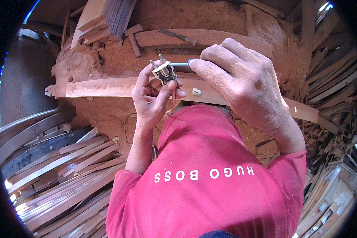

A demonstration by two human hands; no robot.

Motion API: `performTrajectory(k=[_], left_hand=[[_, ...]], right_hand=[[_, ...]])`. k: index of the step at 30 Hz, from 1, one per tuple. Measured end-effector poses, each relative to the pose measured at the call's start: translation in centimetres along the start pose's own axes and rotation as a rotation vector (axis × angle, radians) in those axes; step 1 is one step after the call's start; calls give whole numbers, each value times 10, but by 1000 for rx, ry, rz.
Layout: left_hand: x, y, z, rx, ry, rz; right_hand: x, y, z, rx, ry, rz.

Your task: The person disassembles an electrical plug using a screwdriver while sitting on the floor of a workshop.

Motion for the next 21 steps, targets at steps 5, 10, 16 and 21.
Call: performTrajectory(k=[5, 10, 16, 21], left_hand=[[-1, 1, 1, 0, -13, -6], [-6, 0, -1, -7, -78, -59], [-7, 0, -1, -1, -85, -67], [-7, 0, -3, 26, -116, -58]], right_hand=[[2, -3, -1, 36, 10, 25], [5, -3, -4, 45, 37, 54], [8, -6, -3, 19, 42, 74], [10, -6, -1, 26, 64, 93]])
Point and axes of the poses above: each hand's wrist, its own y-axis away from the middle knuckle, its own z-axis out of the back of the hand, x = y × z, the point moved 8 cm from there along -y, towards the middle knuckle, and after that the axes turned 5 degrees about x, right-handed, at the moved point
